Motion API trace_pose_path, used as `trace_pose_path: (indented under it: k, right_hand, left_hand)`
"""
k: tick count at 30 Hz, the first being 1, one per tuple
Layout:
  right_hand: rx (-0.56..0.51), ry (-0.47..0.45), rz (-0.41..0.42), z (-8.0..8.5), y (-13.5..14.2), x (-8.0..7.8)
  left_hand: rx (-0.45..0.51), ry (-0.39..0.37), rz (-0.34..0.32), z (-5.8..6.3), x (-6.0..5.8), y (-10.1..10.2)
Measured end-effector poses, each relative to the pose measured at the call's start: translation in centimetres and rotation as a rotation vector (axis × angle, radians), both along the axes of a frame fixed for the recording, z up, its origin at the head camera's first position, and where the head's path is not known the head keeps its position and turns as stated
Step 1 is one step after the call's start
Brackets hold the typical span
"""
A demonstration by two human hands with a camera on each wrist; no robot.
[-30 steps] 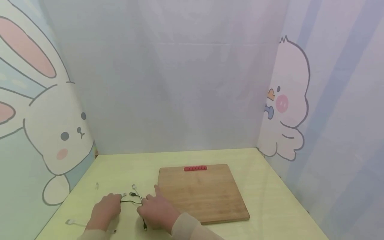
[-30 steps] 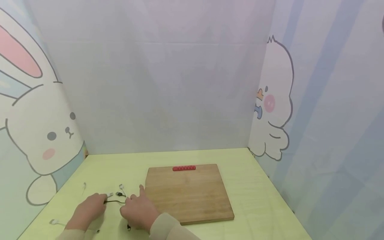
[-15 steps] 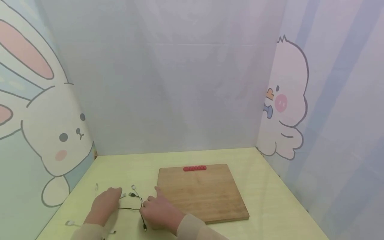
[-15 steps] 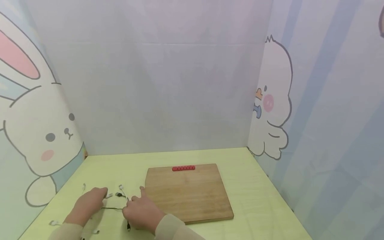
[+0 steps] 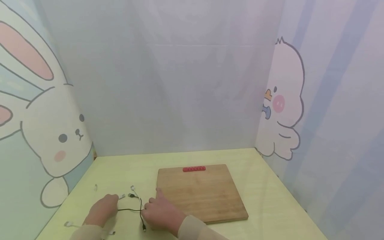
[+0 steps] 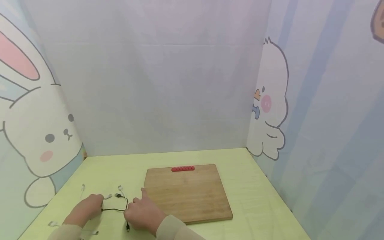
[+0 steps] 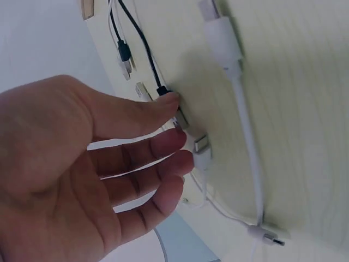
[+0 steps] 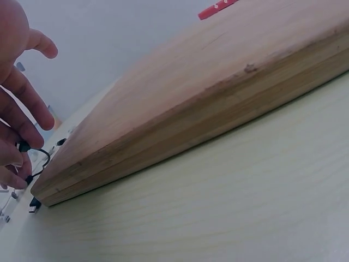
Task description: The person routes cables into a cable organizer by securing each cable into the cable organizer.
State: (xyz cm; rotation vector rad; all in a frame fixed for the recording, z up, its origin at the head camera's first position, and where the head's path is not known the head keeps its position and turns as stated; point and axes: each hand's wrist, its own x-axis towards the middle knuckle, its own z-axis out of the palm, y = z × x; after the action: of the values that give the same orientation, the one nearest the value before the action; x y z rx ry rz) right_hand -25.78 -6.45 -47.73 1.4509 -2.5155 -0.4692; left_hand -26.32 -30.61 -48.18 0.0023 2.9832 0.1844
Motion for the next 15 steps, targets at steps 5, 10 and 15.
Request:
trace_pose_path:
  k: [5, 10, 15]
  right_hand:
    - [0.011, 0.038, 0.001, -0.3, 0.0, 0.2]
    - [0.017, 0.056, 0.016, -0.5, 0.1, 0.3]
    - [0.025, 0.098, 0.041, -0.4, 0.3, 0.5]
  left_hand:
    - [-0.010, 0.040, -0.026, -0.2, 0.1, 0.0]
    - [-0.005, 0.077, -0.036, -0.2, -0.3, -0.1]
    - [0.000, 0.103, -0.030, 0.2, -1.0, 0.3]
